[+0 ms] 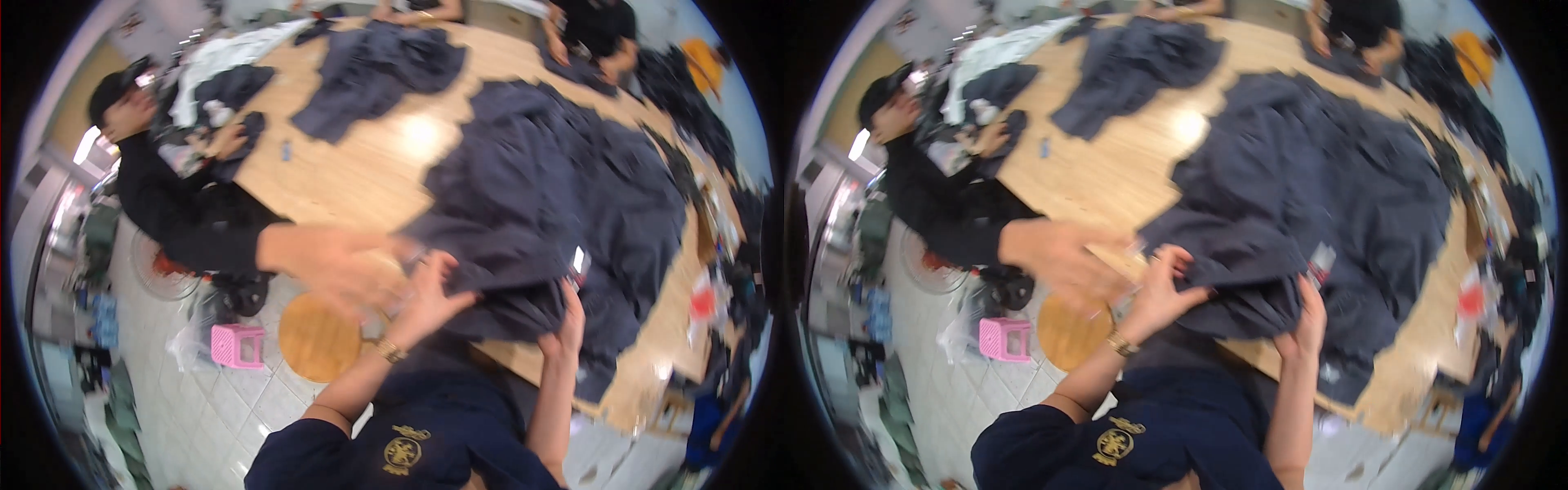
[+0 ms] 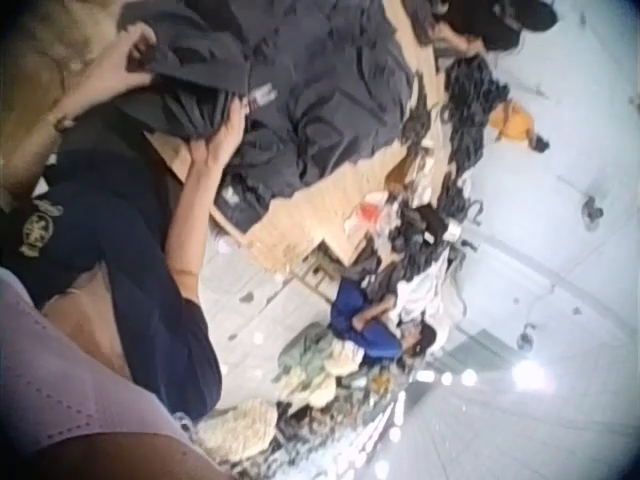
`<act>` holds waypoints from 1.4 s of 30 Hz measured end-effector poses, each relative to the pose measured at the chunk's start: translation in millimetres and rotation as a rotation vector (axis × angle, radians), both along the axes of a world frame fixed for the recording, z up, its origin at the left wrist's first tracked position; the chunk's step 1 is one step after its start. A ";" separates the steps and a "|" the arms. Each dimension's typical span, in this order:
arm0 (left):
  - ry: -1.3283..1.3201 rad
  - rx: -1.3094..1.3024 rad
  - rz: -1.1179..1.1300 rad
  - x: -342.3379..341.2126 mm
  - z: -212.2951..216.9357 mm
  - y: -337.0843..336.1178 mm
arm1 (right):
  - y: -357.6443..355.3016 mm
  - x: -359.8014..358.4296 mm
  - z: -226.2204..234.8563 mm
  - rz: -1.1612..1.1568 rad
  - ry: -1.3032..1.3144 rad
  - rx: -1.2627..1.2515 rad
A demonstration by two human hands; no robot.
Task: Trim loose threads from finished garments using small snips.
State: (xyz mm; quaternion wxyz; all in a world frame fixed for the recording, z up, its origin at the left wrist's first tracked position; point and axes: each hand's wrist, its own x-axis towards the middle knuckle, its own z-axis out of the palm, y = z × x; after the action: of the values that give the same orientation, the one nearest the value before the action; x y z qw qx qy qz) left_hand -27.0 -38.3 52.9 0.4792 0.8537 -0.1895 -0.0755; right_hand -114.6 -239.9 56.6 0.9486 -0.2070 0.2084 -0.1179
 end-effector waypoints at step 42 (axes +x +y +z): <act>-0.069 -0.319 -0.323 -22.0 -29.4 -69.7 | 29.6 -6.3 -9.9 0.019 0.214 -1.465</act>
State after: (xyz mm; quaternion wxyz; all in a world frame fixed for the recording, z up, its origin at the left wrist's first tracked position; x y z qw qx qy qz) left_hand -49.1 -108.0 23.5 0.5828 0.7279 -0.3496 -0.0910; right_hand -120.9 -210.4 46.7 0.5430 -0.7991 0.1658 -0.1976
